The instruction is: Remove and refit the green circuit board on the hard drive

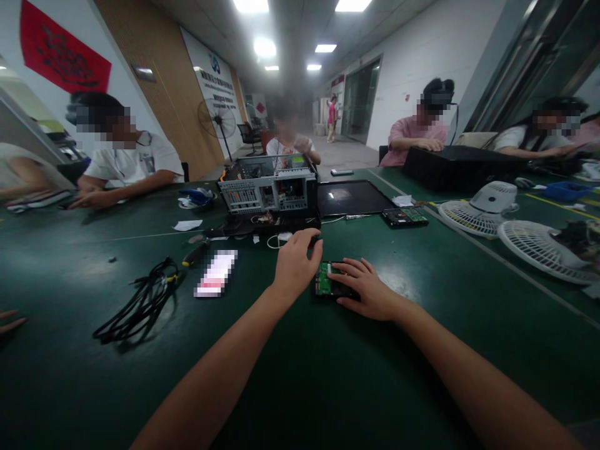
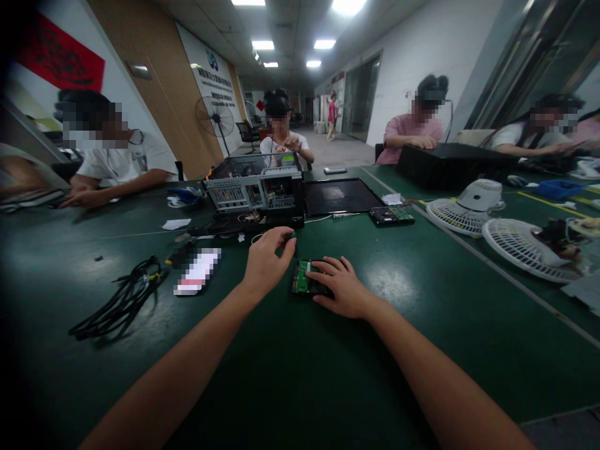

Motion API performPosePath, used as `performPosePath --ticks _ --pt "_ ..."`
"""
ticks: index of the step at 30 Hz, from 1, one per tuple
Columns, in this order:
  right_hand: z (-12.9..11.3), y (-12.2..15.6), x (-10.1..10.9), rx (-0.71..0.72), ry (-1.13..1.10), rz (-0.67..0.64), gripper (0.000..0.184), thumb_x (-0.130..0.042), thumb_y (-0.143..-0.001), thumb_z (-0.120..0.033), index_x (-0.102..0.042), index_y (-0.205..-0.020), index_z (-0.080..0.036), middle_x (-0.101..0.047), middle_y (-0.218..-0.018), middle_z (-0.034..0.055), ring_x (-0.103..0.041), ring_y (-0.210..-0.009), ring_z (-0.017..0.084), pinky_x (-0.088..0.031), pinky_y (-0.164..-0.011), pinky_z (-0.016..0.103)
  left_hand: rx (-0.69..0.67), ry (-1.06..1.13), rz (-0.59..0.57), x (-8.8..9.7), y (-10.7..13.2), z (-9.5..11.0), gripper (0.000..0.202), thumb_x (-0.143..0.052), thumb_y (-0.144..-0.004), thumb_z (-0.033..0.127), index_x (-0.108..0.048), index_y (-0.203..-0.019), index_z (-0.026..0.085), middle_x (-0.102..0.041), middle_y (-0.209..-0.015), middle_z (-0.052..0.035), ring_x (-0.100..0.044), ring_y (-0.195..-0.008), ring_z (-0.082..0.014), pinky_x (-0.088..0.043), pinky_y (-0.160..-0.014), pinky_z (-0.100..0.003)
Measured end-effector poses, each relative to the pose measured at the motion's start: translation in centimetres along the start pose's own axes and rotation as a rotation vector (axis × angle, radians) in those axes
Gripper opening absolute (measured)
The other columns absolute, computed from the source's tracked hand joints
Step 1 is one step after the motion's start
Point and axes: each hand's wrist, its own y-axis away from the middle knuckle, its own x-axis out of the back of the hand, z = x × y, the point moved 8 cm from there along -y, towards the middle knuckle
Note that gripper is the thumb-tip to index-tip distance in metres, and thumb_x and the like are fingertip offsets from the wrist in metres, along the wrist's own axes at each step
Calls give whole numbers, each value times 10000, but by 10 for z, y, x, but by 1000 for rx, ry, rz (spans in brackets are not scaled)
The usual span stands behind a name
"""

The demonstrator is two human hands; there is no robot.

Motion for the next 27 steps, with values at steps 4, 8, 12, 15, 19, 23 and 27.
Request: performPosePath --ticks 4,8,12,15,19,23,27 --pt "1 0 -1 0 7 -2 611 -638 -924 -448 -472 -1509 -388 -404 -1609 54 -276 -1503 364 -130 -1194 687 0 30 3 0 0 0 195 -666 -937 267 -618 -1119 218 -700 -1041 -48 -685 -859 -187 -583 -807 -342" --pt "0 0 -1 0 -1 -1 616 -636 -924 -446 -465 -1513 -393 -405 -1608 52 -283 -1498 368 -117 -1195 690 -20 16 0 0 0 1 175 -678 -939 277 -626 -1100 231 -705 -1031 -37 -684 -853 -186 -578 -808 -345" --pt "0 0 0 -1 -2 -2 613 -632 -924 -448 -468 -1512 -389 -404 -1610 52 -282 -1499 368 -113 -1197 689 -47 -17 -24 0 0 4 161 -643 -961 247 -626 -1121 233 -710 -1064 -42 -691 -903 -197 -567 -839 -354" --pt "0 0 0 -5 4 -3 605 -634 -923 -448 -479 -1505 -386 -406 -1608 53 -281 -1500 366 -117 -1196 687 -51 -13 -35 0 0 5 169 -635 -962 232 -627 -1131 230 -699 -1086 -48 -685 -944 -204 -566 -846 -352" --pt "0 0 0 1 0 1 614 -635 -922 -450 -471 -1510 -388 -405 -1608 58 -285 -1497 370 -123 -1188 697 -69 1 -26 1 -1 8 153 -626 -956 202 -638 -1108 223 -655 -1114 -69 -657 -1002 -212 -569 -869 -358" --pt "0 0 0 3 1 4 615 -635 -922 -454 -470 -1511 -389 -410 -1604 58 -288 -1495 365 -125 -1190 692 -96 12 -17 3 -3 10 142 -613 -957 171 -640 -1089 216 -642 -1105 -77 -647 -1031 -220 -566 -917 -386" --pt "1 0 -1 -1 8 3 613 -635 -924 -458 -468 -1510 -395 -412 -1603 53 -295 -1492 364 -132 -1191 691 -120 34 -35 2 -4 11 173 -585 -957 123 -628 -1097 215 -663 -1120 -78 -657 -1069 -227 -569 -950 -409"
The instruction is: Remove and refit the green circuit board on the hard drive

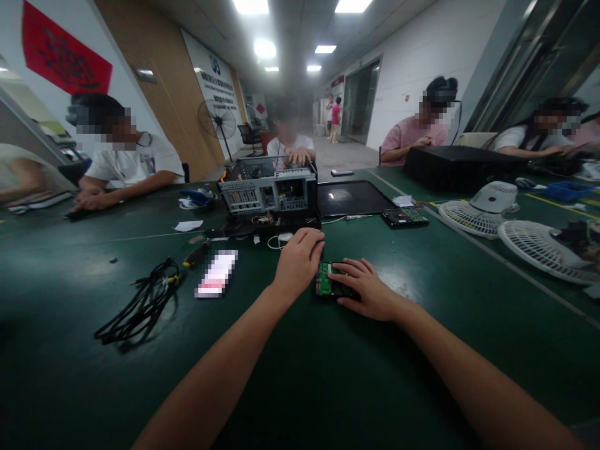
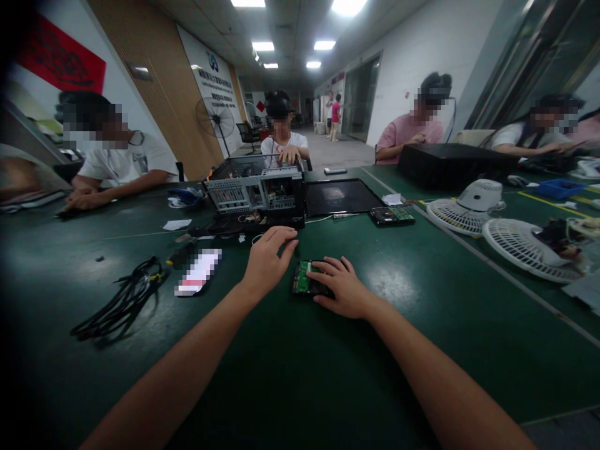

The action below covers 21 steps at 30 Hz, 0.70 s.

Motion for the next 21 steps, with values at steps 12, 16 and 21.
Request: performPosePath --ticks 12,16,21 --pt "-2 0 3 -16 6 -25 613 -636 -925 -462 -469 -1511 -387 -410 -1604 56 -279 -1502 363 -143 -1193 686 102 77 73 0 5 -9 233 -745 -879 228 -545 -994 191 -598 -1163 -97 -641 -1082 -222 -611 -888 -382" --pt "-2 0 3 -16 8 -16 606 -638 -925 -458 -477 -1505 -388 -412 -1603 53 -280 -1502 363 -142 -1194 682 138 157 78 -2 6 -11 300 -786 -845 238 -516 -971 197 -595 -1162 -89 -652 -1049 -210 -626 -845 -365" --pt "-2 0 3 -12 5 -20 611 -642 -921 -448 -477 -1506 -383 -403 -1609 53 -284 -1499 361 -146 -1191 684 183 227 100 -4 8 -17 216 -682 -883 157 -508 -1002 200 -603 -1149 -82 -659 -1030 -200 -629 -812 -361"
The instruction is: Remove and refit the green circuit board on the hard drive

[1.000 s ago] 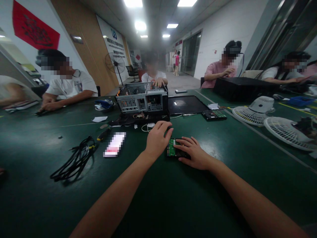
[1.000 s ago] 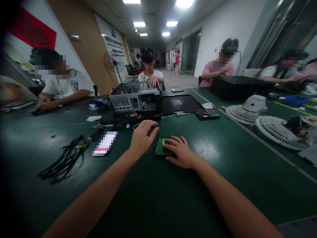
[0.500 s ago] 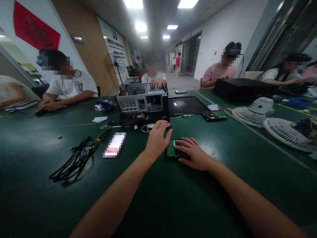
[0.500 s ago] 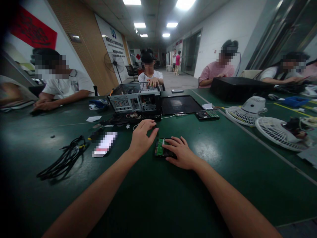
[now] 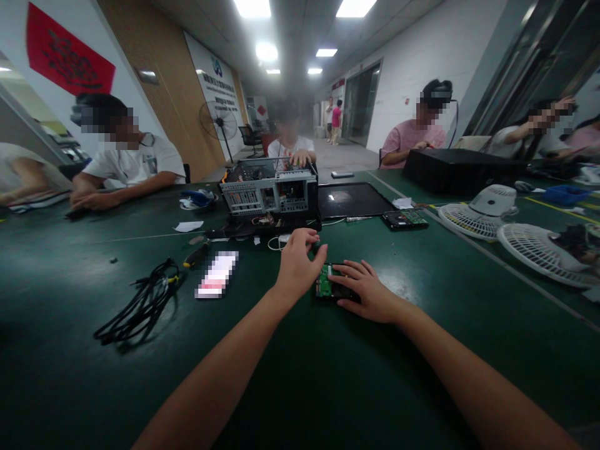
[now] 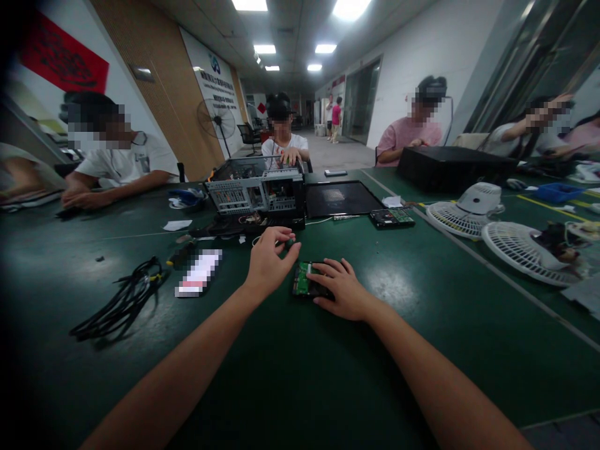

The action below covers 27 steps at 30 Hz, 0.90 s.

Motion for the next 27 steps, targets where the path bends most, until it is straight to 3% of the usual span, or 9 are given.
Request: performPosePath --ticks 11,19,27 --pt "0 -1 0 13 -14 10 608 -637 -922 -438 -477 -1507 -385 -412 -1604 56 -290 -1495 370 -123 -1193 692 -73 -229 -56 1 -3 10 243 -578 -941 107 -620 -1159 203 -589 -1138 -93 -584 -1091 -246 -535 -965 -444" --pt "0 0 0 5 -16 12 615 -637 -924 -450 -471 -1512 -383 -412 -1604 59 -288 -1496 371 -128 -1194 687 -95 -232 -71 -1 -3 12 307 -518 -968 75 -651 -1207 212 -560 -1118 -76 -604 -1007 -193 -554 -902 -351" --pt "-1 0 1 10 -17 7 615 -631 -926 -451 -467 -1515 -382 -409 -1605 64 -291 -1493 371 -127 -1189 693 -108 -231 -53 0 -1 12 306 -561 -964 104 -655 -1229 224 -568 -1126 -78 -613 -1022 -198 -563 -913 -360"
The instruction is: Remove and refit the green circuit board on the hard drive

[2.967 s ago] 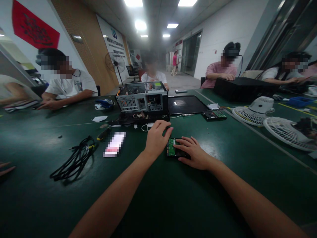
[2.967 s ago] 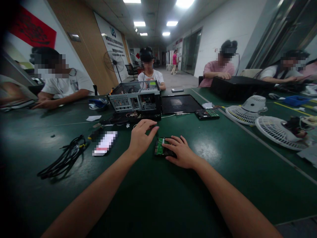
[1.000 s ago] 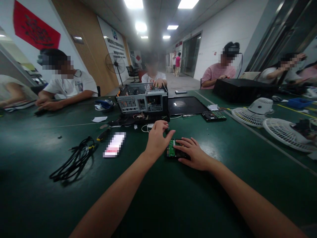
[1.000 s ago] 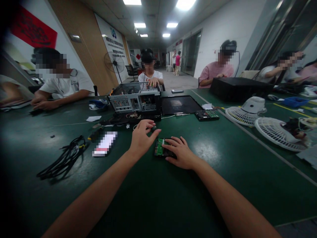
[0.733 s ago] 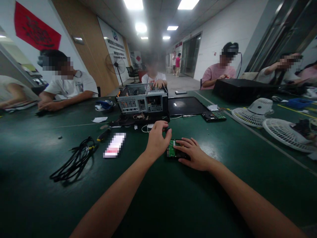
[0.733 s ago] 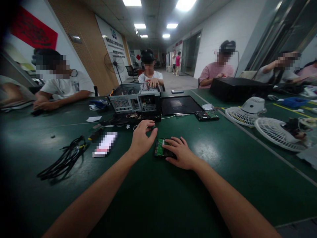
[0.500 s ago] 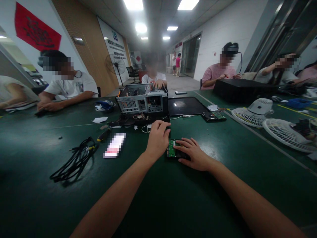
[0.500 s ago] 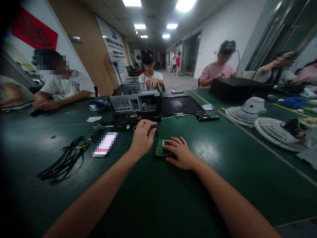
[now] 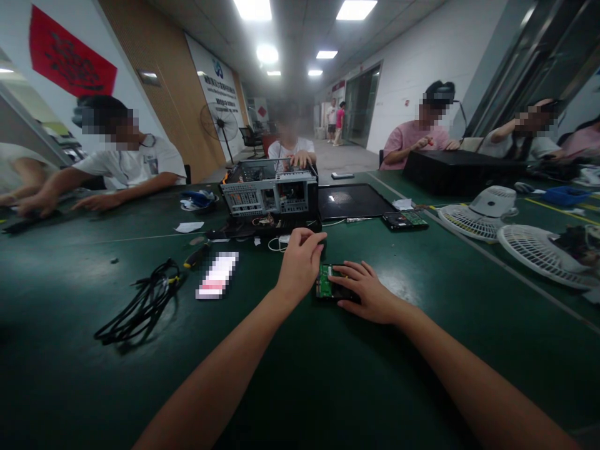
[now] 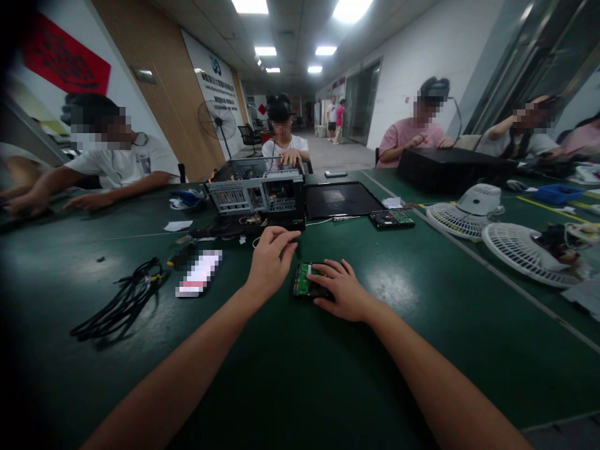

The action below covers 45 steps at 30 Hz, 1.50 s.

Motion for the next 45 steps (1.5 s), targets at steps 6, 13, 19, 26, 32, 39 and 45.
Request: performPosePath --ticks 6,13,19,26,32,39,45 --pt "2 0 -2 -3 8 6 614 -635 -924 -449 -470 -1512 -387 -409 -1605 60 -275 -1501 367 -134 -1190 686 6 -14 -25 -2 0 -1 328 -571 -949 81 -642 -1237 221 -615 -1112 -70 -634 -1007 -199 -566 -909 -361" --pt "2 0 -2 -7 7 -3 610 -634 -925 -448 -473 -1510 -386 -403 -1610 53 -274 -1502 366 -127 -1196 683 -11 15 -44 -1 -2 5 275 -649 -924 113 -626 -1180 211 -670 -1122 -59 -659 -1040 -207 -559 -943 -376" --pt "2 0 -1 -10 7 -5 615 -633 -925 -448 -469 -1513 -377 -399 -1612 58 -269 -1504 369 -126 -1196 686 71 14 -52 -4 1 -3 295 -764 -875 236 -600 -1120 223 -705 -1049 -32 -690 -979 -222 -574 -882 -391" --pt "0 1 0 -10 -4 -9 608 -630 -923 -447 -476 -1507 -386 -401 -1611 53 -270 -1504 374 -121 -1193 694 48 26 -55 -3 0 0 231 -690 -924 196 -594 -1132 223 -697 -1078 -46 -682 -993 -224 -574 -893 -410" --pt "1 0 0 -5 -1 -1 611 -635 -924 -454 -474 -1509 -380 -408 -1605 60 -282 -1498 363 -123 -1193 685 13 -4 -34 0 -1 1 257 -633 -936 127 -635 -1176 218 -622 -1143 -70 -639 -1030 -215 -563 -913 -393" --pt "2 1 -2 -2 4 1 606 -634 -926 -452 -478 -1507 -377 -405 -1606 62 -278 -1499 365 -131 -1192 684 28 18 -64 -4 -1 -2 310 -606 -948 102 -632 -1232 222 -622 -1136 -60 -650 -987 -189 -566 -893 -359" --pt "2 0 -2 -4 -7 4 614 -644 -916 -443 -480 -1505 -384 -408 -1605 57 -275 -1500 375 -118 -1191 696 42 37 -49 -1 -1 -1 261 -726 -905 231 -627 -1145 213 -645 -1085 -42 -658 -875 -172 -574 -797 -333"
